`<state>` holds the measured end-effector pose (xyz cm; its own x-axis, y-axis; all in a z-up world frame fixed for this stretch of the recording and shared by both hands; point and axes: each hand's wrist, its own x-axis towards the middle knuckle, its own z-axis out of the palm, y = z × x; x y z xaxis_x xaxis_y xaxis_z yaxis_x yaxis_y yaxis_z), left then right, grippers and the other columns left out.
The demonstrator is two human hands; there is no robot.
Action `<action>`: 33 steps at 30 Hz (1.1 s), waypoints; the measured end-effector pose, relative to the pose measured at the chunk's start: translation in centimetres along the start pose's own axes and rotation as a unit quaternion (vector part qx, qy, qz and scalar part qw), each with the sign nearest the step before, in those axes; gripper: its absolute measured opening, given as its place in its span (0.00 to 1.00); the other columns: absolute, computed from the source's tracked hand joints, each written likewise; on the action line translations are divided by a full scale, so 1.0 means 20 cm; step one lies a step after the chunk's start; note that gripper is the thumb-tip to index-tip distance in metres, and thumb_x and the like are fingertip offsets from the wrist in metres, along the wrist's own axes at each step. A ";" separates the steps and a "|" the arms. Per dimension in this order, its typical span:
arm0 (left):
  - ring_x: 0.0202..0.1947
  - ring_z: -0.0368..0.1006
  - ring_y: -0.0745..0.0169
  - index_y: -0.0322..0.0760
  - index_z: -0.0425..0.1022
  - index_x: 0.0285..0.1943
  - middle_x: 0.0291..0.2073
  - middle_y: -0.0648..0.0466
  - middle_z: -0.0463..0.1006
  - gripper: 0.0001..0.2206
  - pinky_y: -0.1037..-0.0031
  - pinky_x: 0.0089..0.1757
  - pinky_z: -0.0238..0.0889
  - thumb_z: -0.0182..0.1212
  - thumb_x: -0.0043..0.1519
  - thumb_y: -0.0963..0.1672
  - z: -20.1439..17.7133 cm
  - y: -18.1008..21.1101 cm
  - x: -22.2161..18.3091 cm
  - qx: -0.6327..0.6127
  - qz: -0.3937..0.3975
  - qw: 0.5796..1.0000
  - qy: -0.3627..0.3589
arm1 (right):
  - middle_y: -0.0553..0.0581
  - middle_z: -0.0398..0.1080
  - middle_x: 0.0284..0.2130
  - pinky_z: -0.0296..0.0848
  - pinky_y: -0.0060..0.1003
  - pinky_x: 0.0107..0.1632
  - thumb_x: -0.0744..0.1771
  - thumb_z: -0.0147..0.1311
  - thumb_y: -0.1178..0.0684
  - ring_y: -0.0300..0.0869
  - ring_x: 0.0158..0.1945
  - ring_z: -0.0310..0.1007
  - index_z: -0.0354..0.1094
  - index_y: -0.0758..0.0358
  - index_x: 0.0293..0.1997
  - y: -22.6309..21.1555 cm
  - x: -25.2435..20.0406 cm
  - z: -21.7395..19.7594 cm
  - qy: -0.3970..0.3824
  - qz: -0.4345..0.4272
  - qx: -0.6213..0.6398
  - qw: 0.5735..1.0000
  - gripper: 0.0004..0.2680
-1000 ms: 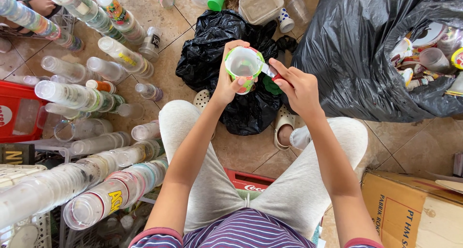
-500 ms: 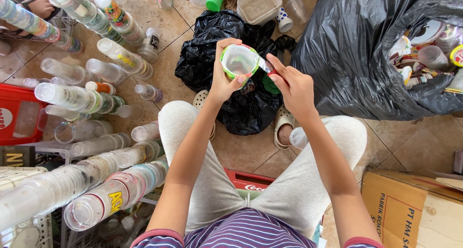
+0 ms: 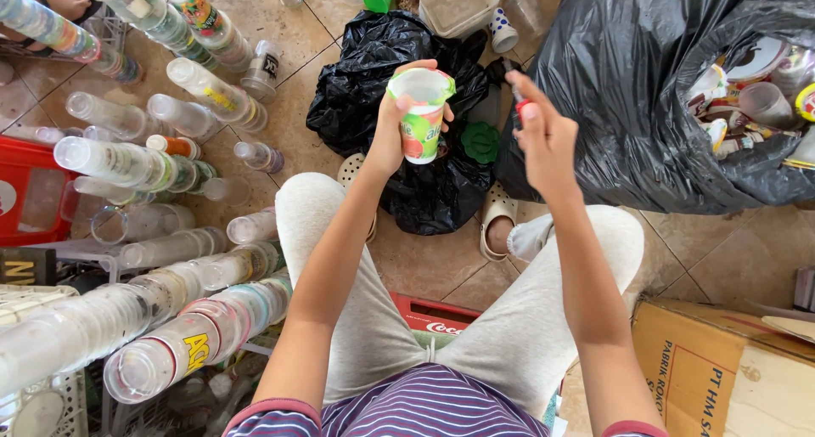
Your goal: Removing lids and labels from plastic cups using a utility knife for recycling
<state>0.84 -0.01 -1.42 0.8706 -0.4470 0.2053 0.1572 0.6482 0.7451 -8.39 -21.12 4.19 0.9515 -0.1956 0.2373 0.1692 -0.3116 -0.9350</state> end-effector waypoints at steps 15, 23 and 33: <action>0.34 0.81 0.41 0.37 0.54 0.77 0.40 0.35 0.78 0.35 0.54 0.42 0.80 0.39 0.65 0.58 0.10 0.07 -0.01 -0.073 -0.214 0.973 0.052 | 0.66 0.72 0.27 0.68 0.40 0.33 0.71 0.57 0.49 0.53 0.25 0.73 0.61 0.59 0.74 -0.09 -0.02 0.12 -0.082 -0.202 -0.134 0.967 0.21; 0.33 0.81 0.39 0.39 0.57 0.75 0.41 0.33 0.77 0.35 0.55 0.39 0.80 0.40 0.65 0.60 0.11 0.08 -0.05 -0.084 -0.247 0.964 0.057 | 0.57 0.69 0.30 0.70 0.39 0.33 0.71 0.59 0.52 0.50 0.28 0.72 0.71 0.60 0.66 -0.03 0.01 0.07 -0.061 -0.245 -0.198 0.947 0.15; 0.33 0.81 0.39 0.40 0.59 0.74 0.39 0.34 0.76 0.33 0.55 0.39 0.80 0.44 0.64 0.59 0.16 0.12 -0.05 -0.108 -0.288 0.949 0.072 | 0.59 0.68 0.27 0.68 0.39 0.31 0.71 0.59 0.52 0.51 0.25 0.69 0.70 0.61 0.67 -0.04 0.02 0.02 -0.089 -0.256 -0.212 0.939 0.16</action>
<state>-1.19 0.06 2.28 0.6639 -0.6864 -0.2968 0.7043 0.4404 0.5568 -8.04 -20.61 4.97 0.8080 0.2274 0.5435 0.5339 -0.6727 -0.5123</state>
